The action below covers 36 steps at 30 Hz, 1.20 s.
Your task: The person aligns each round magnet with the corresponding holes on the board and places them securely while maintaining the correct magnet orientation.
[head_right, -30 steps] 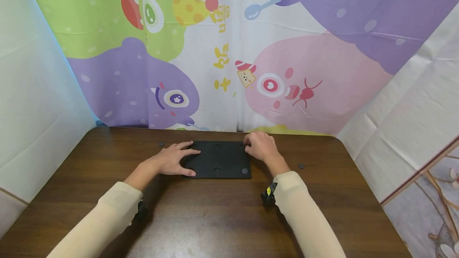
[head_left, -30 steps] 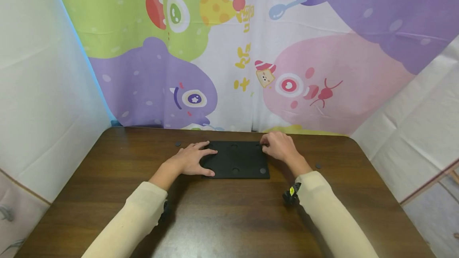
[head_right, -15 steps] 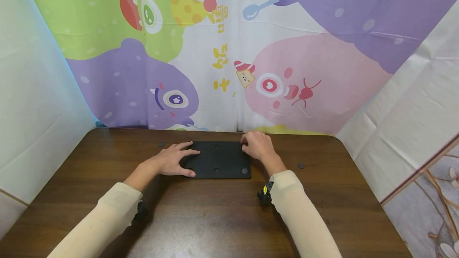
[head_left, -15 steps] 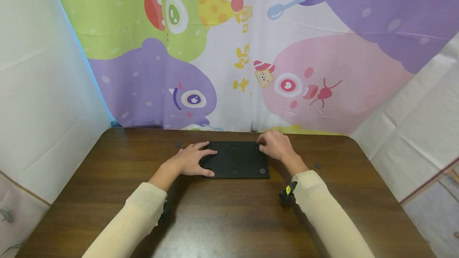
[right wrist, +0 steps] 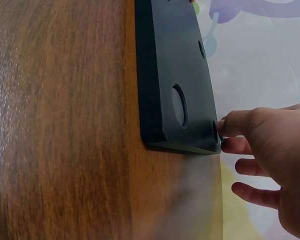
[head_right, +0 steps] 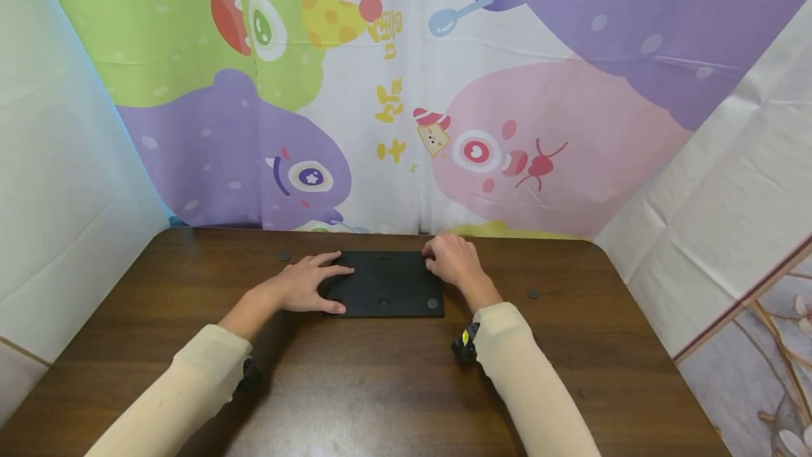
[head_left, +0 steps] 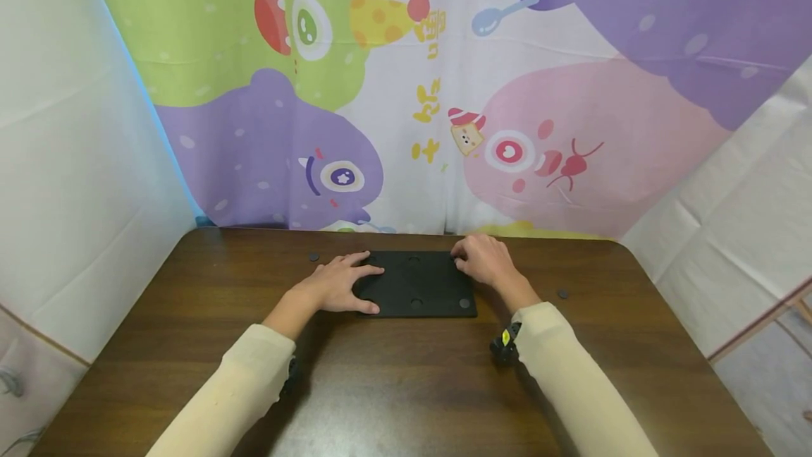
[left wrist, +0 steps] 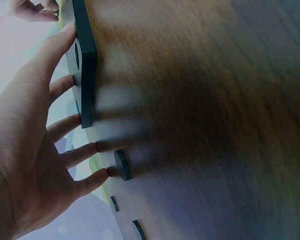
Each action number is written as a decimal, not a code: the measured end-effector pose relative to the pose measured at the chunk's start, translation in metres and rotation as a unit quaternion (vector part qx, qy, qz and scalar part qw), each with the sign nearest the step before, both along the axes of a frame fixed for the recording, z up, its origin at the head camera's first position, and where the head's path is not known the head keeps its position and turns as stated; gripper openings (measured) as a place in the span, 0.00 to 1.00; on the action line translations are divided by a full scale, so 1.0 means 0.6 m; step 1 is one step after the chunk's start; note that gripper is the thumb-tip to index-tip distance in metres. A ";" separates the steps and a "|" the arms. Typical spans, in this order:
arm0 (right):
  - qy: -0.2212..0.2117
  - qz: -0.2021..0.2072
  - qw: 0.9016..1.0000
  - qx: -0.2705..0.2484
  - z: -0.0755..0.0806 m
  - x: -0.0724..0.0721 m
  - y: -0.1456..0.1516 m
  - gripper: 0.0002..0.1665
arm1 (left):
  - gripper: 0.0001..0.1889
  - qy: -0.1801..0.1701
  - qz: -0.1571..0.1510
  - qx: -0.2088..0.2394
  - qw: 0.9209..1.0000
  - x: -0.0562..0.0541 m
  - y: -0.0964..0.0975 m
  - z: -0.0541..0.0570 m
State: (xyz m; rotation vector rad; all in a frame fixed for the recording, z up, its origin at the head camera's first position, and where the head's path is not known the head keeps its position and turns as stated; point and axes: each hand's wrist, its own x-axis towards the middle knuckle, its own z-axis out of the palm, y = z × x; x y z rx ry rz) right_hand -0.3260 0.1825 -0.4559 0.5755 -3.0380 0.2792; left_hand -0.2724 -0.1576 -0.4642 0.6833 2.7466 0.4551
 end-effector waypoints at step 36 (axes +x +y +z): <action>0.029 0.004 1.000 0.010 -0.007 0.005 -0.007 0.07 | 0.48 -0.004 -0.001 0.010 1.000 -0.009 -0.007 -0.014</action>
